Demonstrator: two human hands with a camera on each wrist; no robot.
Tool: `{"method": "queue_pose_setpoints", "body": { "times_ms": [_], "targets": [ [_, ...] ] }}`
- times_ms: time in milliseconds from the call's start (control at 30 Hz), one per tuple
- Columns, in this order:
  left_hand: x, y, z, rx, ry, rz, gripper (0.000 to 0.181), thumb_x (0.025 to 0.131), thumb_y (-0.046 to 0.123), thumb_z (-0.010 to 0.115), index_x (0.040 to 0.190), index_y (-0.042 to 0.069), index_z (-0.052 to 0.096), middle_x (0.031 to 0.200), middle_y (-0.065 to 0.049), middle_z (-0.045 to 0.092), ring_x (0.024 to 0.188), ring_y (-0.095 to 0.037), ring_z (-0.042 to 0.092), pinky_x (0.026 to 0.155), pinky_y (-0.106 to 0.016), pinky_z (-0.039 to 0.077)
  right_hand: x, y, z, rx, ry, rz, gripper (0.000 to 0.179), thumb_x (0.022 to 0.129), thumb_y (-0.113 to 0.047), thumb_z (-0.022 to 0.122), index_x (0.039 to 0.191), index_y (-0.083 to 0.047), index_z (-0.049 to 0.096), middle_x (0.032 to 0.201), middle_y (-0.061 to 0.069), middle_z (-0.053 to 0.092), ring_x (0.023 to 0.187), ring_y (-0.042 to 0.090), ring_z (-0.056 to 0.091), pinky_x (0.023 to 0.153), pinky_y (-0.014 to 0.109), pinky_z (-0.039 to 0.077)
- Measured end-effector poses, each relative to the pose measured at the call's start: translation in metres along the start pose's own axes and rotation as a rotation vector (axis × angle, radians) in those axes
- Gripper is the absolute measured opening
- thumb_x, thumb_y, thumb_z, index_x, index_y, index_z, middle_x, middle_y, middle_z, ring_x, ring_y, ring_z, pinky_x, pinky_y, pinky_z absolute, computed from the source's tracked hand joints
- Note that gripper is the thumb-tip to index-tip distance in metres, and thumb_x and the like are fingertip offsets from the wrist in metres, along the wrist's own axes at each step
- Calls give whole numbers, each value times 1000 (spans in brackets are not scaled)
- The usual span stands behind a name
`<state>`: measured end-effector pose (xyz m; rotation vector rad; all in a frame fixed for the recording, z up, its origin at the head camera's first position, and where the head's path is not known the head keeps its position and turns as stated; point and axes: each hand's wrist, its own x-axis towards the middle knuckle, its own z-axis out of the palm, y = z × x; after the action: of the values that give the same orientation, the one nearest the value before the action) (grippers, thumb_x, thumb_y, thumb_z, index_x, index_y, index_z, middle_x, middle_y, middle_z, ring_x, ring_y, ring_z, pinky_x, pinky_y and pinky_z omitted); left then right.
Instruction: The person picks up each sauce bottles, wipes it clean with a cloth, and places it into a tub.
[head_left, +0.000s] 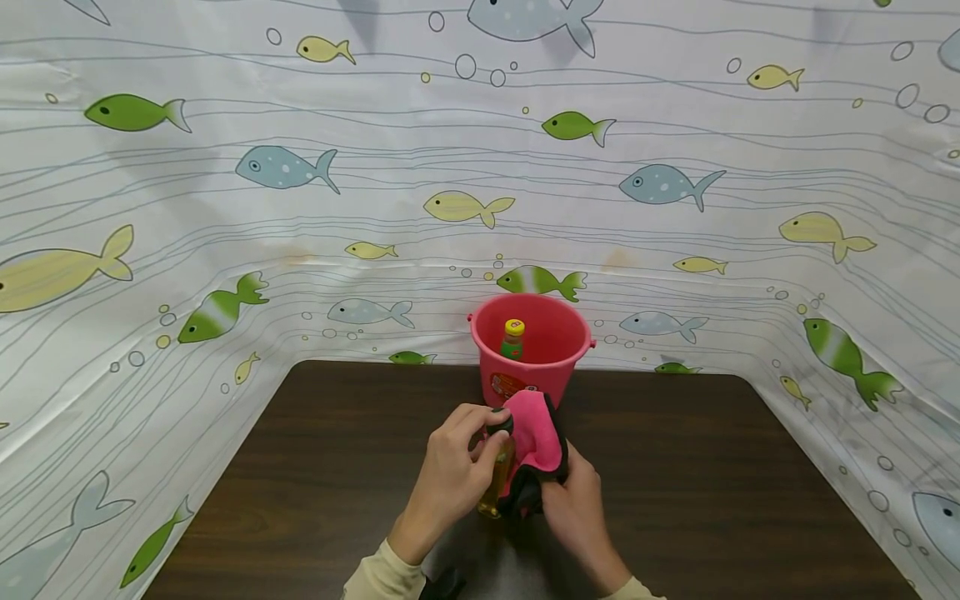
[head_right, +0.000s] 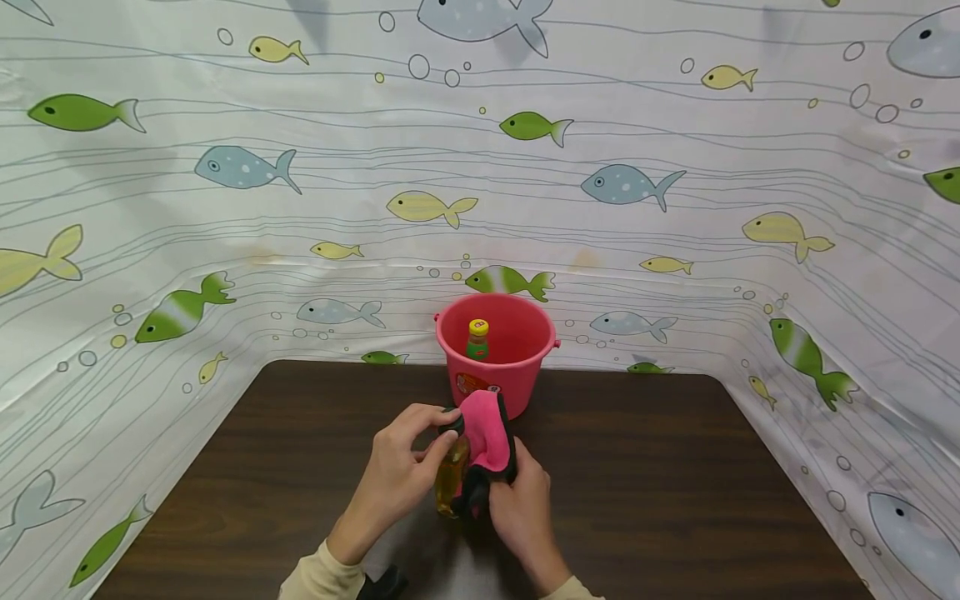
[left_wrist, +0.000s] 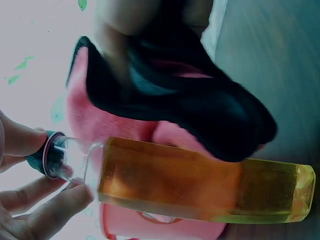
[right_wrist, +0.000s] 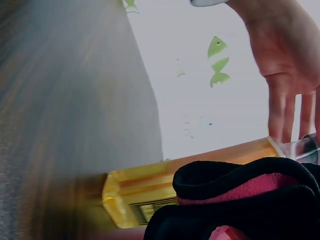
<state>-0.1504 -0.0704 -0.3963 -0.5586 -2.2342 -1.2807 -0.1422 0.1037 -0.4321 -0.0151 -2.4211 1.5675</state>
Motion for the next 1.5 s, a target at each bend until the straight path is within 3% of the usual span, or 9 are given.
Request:
{"method": "queue_pose_setpoints", "body": {
  "times_ms": [300, 500, 733, 900, 1067, 1500],
  "targets": [
    [0, 0, 0, 0, 8, 15, 24, 92, 4, 80, 116, 8, 78, 110, -6, 74, 82, -9, 59, 62, -20, 54, -4, -18, -12, 89, 69, -67, 7, 94, -9, 78, 101, -12, 75, 95, 5, 77, 84, 6, 62, 79, 25, 53],
    [1, 0, 1, 1, 7, 17, 24, 92, 4, 80, 115, 9, 78, 109, -6, 73, 82, -9, 59, 62, -20, 55, -4, -24, -18, 92, 101, -92, 8, 94, -6, 77, 101, -9, 75, 95, 7, 77, 83, 6, 63, 80, 25, 54],
    [1, 0, 2, -7, 1, 3, 25, 91, 4, 80, 115, 9, 78, 109, -6, 73, 83, -10, 60, 63, -19, 56, -3, -24, -19, 59, 92, -66, 8, 96, -9, 76, 103, -8, 74, 97, 9, 77, 82, 10, 61, 79, 26, 54],
    [0, 0, 3, -5, -1, -5, 25, 92, 5, 80, 116, 10, 78, 109, -5, 73, 82, -10, 59, 63, -20, 55, -6, -20, -12, 13, 95, -113, 11, 95, -11, 77, 104, -9, 73, 96, 7, 77, 81, 10, 62, 76, 27, 54],
    [1, 0, 2, 5, 8, 5, 24, 92, 5, 80, 116, 9, 78, 109, -6, 73, 81, -9, 58, 62, -19, 54, -9, -17, -3, -46, 79, -142, 9, 98, -13, 75, 103, -8, 70, 92, 6, 76, 78, 11, 60, 72, 27, 52],
    [1, 1, 2, 36, 24, 27, 24, 91, 4, 80, 115, 8, 78, 108, -7, 73, 79, -8, 57, 62, -19, 53, 4, -9, 5, -54, 24, -112, 10, 96, -14, 76, 95, -7, 68, 74, 2, 66, 68, 10, 57, 64, 26, 49]
  ]
}}
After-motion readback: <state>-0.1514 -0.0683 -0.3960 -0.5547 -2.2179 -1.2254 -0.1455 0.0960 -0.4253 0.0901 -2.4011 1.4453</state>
